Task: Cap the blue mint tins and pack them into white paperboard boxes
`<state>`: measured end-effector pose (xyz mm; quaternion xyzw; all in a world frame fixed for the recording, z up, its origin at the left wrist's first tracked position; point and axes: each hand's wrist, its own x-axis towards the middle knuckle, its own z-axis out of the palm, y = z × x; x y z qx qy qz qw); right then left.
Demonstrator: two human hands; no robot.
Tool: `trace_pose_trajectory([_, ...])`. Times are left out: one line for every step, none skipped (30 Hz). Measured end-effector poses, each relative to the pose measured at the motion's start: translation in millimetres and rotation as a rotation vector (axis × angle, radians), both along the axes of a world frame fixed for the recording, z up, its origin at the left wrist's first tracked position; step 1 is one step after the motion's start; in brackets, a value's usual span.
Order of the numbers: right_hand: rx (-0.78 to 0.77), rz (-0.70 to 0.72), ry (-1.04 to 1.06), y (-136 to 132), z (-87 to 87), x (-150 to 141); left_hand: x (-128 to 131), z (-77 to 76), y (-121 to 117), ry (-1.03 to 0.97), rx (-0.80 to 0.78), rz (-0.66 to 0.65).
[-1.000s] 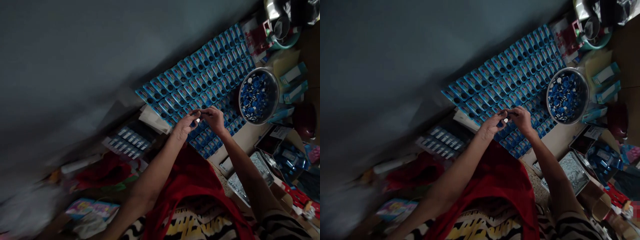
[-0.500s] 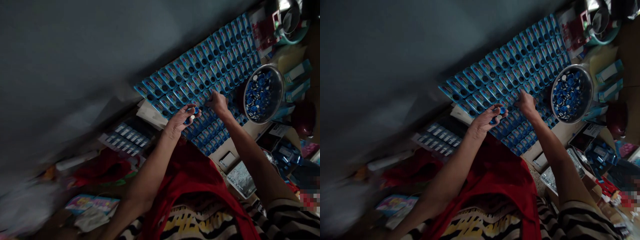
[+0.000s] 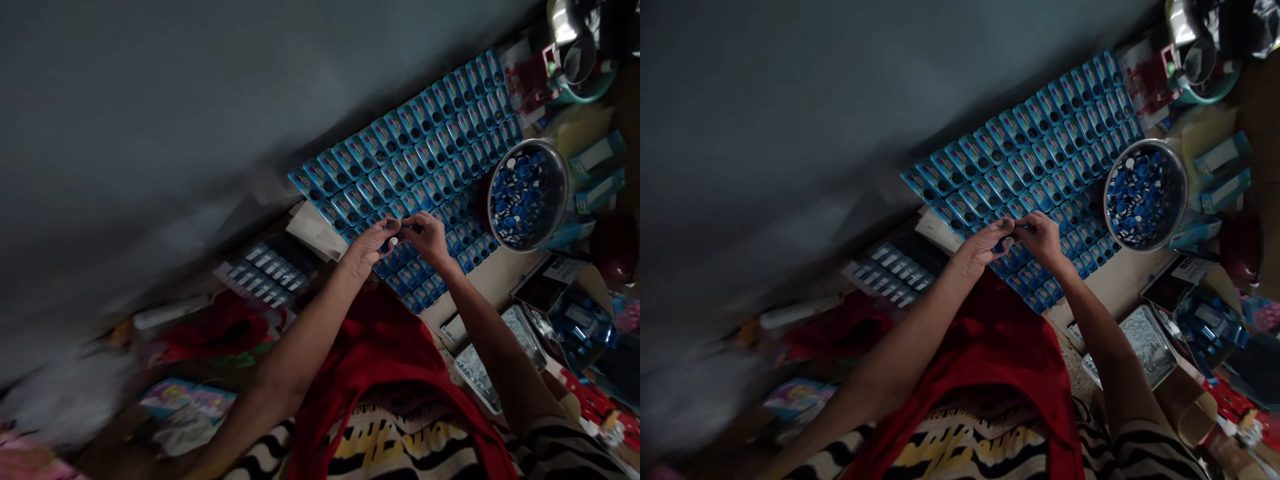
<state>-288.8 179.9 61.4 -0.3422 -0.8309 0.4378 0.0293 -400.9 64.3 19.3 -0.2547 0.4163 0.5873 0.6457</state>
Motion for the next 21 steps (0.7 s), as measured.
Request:
trace_pose_trajectory([-0.001, -0.036, -0.026, 1.8, -2.3, 1.6, 1.8, -0.9, -2.1, 0.018, 0.008, -0.007])
trace_pose_trajectory([0.011, -0.064, -0.061, 5.4, -4.5, 1.8, 2.3, -1.0, -4.9, 0.041, 0.015, -0.016])
trace_pose_trajectory([0.047, -0.083, -0.107, 9.9, -6.6, 0.3, 1.4, -0.3, -8.2, 0.064, 0.023, -0.022])
trace_pose_trajectory([0.106, -0.088, -0.165, 14.7, -8.3, -2.9, -0.8, 1.0, -11.7, 0.087, 0.035, -0.029])
trace_pose_trajectory([0.179, -0.074, -0.235, 19.0, -9.7, -7.6, -4.1, 2.8, -15.1, 0.103, 0.045, -0.032])
trace_pose_trajectory([0.248, -0.036, -0.312, 22.5, -10.6, -13.6, -8.2, 4.9, -18.1, 0.106, 0.052, -0.03])
trace_pose_trajectory([0.303, 0.018, -0.391, 24.8, -11.3, -20.4, -12.8, 7.0, -20.6, 0.099, 0.062, -0.024])
trace_pose_trajectory([0.34, 0.075, -0.47, 26.3, -11.8, -27.3, -17.5, 8.6, -22.3, 0.082, 0.074, -0.017])
trace_pose_trajectory([0.363, 0.122, -0.545, 27.2, -12.3, -34.0, -21.9, 9.6, -23.4, 0.059, 0.084, -0.011])
trace_pose_trajectory([0.379, 0.15, -0.615, 28.0, -13.0, -39.9, -26.0, 9.9, -23.9, 0.03, 0.094, -0.005])
trace_pose_trajectory([0.392, 0.158, -0.672, 29.2, -14.1, -44.9, -29.4, 9.3, -24.1, 0.0, 0.108, -0.001])
trace_pose_trajectory([0.4, 0.152, -0.716, 31.1, -15.4, -48.9, -32.1, 8.2, -24.2, -0.028, 0.124, 0.003])
trace_pose_trajectory([0.406, 0.141, -0.742, 33.8, -16.9, -51.7, -34.0, 6.7, -24.3, -0.052, 0.143, 0.005])
trace_pose_trajectory([0.409, 0.13, -0.749, 36.9, -18.1, -53.6, -35.2, 5.4, -24.8, -0.074, 0.164, 0.007])
trace_pose_trajectory([0.414, 0.124, -0.744, 40.2, -18.6, -54.7, -35.9, 4.5, -25.6, -0.093, 0.185, 0.008])
trace_pose_trajectory([0.419, 0.122, -0.733, 43.1, -18.1, -55.3, -36.0, 4.5, -26.8, -0.108, 0.204, 0.006])
trace_pose_trajectory([0.421, 0.126, -0.73, 44.9, -16.3, -55.5, -35.8, 5.4, -28.3, -0.118, 0.214, 0.002])
trace_pose_trajectory([0.421, 0.13, -0.735, 45.3, -13.2, -55.4, -35.4, 6.9, -30.0, -0.122, 0.218, -0.005])
trace_pose_trajectory([0.417, 0.132, -0.741, 43.7, -8.9, -55.0, -34.7, 8.8, -31.8, -0.124, 0.214, -0.014])
trace_pose_trajectory([0.409, 0.129, -0.734, 40.0, -3.9, -53.9, -33.7, 10.6, -33.6, -0.122, 0.204, -0.022])
trace_pose_trajectory([0.398, 0.127, -0.691, 34.4, 1.3, -52.0, -32.3, 11.8, -35.2, -0.115, 0.192, -0.028])
